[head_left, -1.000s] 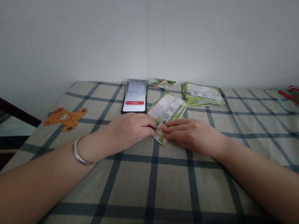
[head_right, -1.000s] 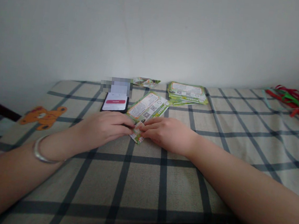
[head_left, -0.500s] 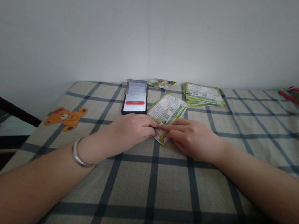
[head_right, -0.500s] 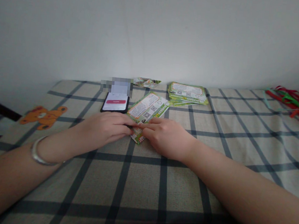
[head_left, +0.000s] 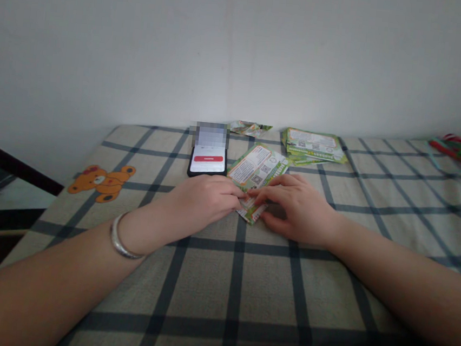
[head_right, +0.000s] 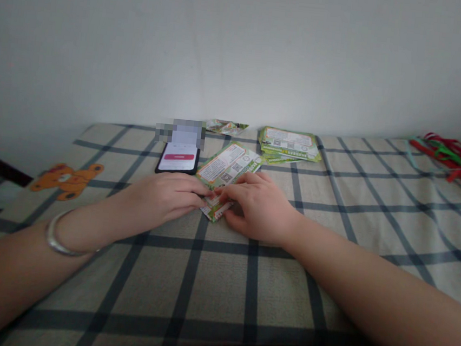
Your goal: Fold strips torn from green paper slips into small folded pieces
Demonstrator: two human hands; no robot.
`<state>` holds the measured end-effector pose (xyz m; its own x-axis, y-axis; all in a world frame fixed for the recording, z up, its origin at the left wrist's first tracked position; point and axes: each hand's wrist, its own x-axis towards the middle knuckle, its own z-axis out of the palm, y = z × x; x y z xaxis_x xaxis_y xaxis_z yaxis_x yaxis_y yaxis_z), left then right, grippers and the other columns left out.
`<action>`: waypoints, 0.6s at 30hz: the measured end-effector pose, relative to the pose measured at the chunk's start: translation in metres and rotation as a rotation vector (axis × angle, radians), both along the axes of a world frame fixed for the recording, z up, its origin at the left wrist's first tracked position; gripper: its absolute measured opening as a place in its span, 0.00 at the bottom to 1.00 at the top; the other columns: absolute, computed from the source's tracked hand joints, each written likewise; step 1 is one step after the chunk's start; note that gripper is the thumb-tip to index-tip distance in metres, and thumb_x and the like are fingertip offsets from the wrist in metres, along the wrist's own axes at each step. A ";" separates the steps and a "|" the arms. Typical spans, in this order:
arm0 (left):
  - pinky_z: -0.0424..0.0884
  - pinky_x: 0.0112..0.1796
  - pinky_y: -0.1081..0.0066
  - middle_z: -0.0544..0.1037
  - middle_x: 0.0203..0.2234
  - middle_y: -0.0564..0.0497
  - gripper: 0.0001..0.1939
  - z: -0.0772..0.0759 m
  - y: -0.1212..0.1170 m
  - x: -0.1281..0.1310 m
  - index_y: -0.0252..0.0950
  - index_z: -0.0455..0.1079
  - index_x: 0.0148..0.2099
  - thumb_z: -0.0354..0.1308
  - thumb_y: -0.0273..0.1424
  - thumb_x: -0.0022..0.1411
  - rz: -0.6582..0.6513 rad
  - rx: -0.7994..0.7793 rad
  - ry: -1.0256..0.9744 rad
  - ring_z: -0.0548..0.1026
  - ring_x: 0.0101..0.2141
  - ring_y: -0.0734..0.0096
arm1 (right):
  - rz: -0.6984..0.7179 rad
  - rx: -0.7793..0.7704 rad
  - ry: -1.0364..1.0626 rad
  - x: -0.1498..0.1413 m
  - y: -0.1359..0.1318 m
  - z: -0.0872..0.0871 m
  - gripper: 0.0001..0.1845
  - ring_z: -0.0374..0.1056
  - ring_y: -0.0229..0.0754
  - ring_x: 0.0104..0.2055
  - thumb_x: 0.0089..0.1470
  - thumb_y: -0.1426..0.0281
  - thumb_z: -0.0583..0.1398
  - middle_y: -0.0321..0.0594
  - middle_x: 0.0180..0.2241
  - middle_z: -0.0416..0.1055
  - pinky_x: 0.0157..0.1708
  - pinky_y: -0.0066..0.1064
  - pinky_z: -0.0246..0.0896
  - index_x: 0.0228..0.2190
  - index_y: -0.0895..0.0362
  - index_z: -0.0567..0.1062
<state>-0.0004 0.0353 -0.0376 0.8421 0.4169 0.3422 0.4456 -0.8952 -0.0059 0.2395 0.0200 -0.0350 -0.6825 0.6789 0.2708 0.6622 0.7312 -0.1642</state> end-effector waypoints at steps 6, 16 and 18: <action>0.75 0.46 0.62 0.80 0.43 0.48 0.08 0.002 0.000 0.000 0.35 0.76 0.40 0.55 0.26 0.64 0.017 -0.024 0.019 0.77 0.44 0.65 | 0.084 -0.047 0.073 0.008 0.014 -0.002 0.16 0.65 0.45 0.42 0.54 0.64 0.62 0.40 0.37 0.77 0.43 0.36 0.57 0.46 0.50 0.77; 0.74 0.47 0.64 0.80 0.43 0.48 0.11 0.009 -0.002 -0.002 0.32 0.75 0.44 0.53 0.28 0.66 -0.013 0.047 0.054 0.77 0.44 0.66 | 0.246 0.050 0.013 0.014 0.021 0.001 0.10 0.66 0.41 0.42 0.60 0.64 0.58 0.35 0.45 0.78 0.45 0.37 0.58 0.39 0.49 0.80; 0.75 0.46 0.63 0.80 0.42 0.47 0.11 0.011 -0.004 -0.001 0.32 0.75 0.44 0.52 0.27 0.66 0.005 0.037 0.082 0.77 0.44 0.65 | 0.264 0.069 -0.010 0.015 0.020 0.002 0.11 0.67 0.42 0.43 0.61 0.65 0.57 0.35 0.45 0.77 0.45 0.36 0.58 0.38 0.51 0.80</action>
